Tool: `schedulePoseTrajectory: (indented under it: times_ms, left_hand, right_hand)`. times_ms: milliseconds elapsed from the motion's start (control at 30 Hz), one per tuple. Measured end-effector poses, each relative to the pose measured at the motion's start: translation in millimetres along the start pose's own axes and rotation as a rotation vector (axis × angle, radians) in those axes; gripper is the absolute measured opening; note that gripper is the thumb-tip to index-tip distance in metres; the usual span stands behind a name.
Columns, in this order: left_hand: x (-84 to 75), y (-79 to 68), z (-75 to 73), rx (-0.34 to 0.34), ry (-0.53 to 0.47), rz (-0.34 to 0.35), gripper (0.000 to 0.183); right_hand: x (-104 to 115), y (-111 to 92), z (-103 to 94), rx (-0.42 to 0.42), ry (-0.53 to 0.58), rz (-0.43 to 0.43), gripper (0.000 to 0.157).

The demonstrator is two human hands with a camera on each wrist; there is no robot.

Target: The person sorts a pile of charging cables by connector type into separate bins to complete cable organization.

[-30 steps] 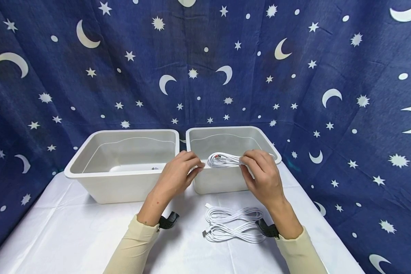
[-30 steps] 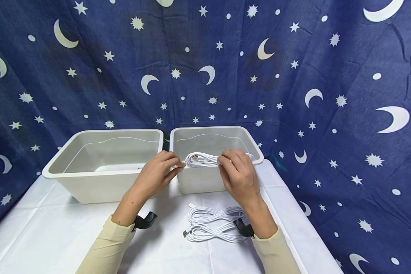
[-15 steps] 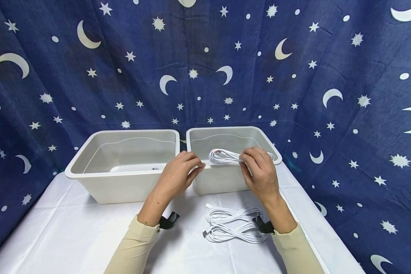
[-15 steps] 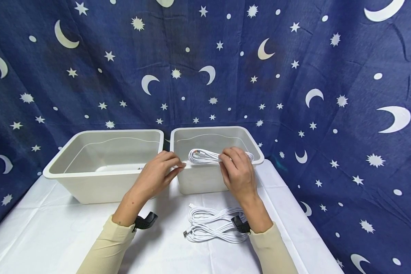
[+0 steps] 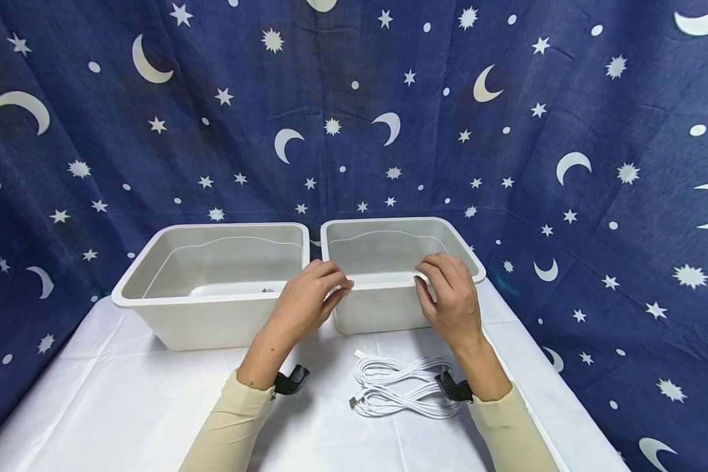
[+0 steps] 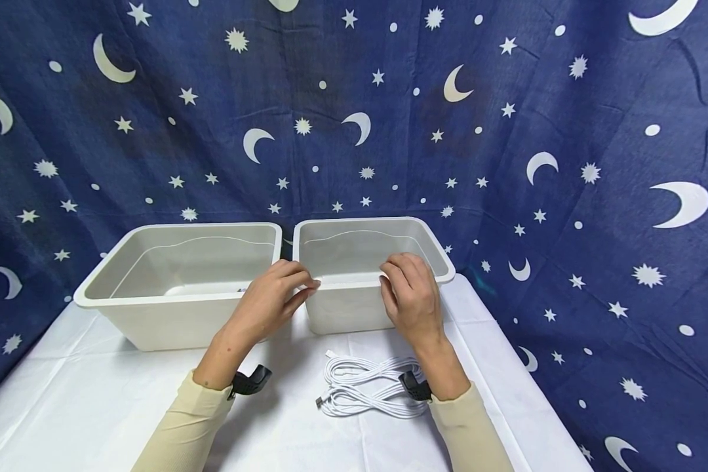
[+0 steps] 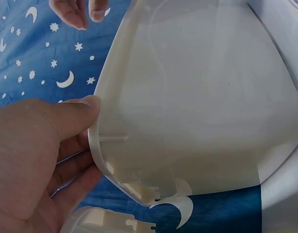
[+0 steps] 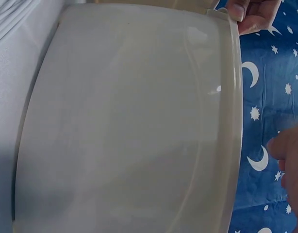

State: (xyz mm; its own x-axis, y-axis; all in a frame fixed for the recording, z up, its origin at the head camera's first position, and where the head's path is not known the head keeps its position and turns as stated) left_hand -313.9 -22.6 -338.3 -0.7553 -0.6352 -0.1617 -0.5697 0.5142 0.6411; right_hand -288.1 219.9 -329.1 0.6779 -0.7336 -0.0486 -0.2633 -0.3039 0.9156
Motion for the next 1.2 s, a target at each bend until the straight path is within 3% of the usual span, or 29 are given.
schedulePoseTrajectory:
  times_ms: [400,800,1200]
  left_hand:
    - [-0.4,0.4,-0.6,0.003,0.003,-0.001,0.007]
    - [0.8,-0.5,-0.6,0.001,0.000,-0.001,0.008]
    - [1.7,-0.1,0.5,0.008,0.003,-0.002,0.007]
  right_hand:
    - [2.8,1.9,-1.7,0.062,0.060,0.030,0.028]
    - [9.3,-1.5,-0.6,0.217,0.056,0.071,0.026]
    - [17.2,-12.2,8.7,0.383,0.043,0.010,0.030]
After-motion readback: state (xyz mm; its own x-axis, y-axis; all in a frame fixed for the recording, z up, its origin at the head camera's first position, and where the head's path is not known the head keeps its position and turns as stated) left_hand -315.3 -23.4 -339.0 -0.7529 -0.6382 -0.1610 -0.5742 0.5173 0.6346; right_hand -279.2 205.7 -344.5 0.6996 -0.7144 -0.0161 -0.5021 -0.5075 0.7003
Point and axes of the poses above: each hand's wrist, its own y-axis towards the middle knuckle, its own z-axis out of the palm, x = y × z, the point moved 6 cm from there along y, towards the middle knuckle, and after that the axes turned 2 degrees about x, right-handed, at the moved point
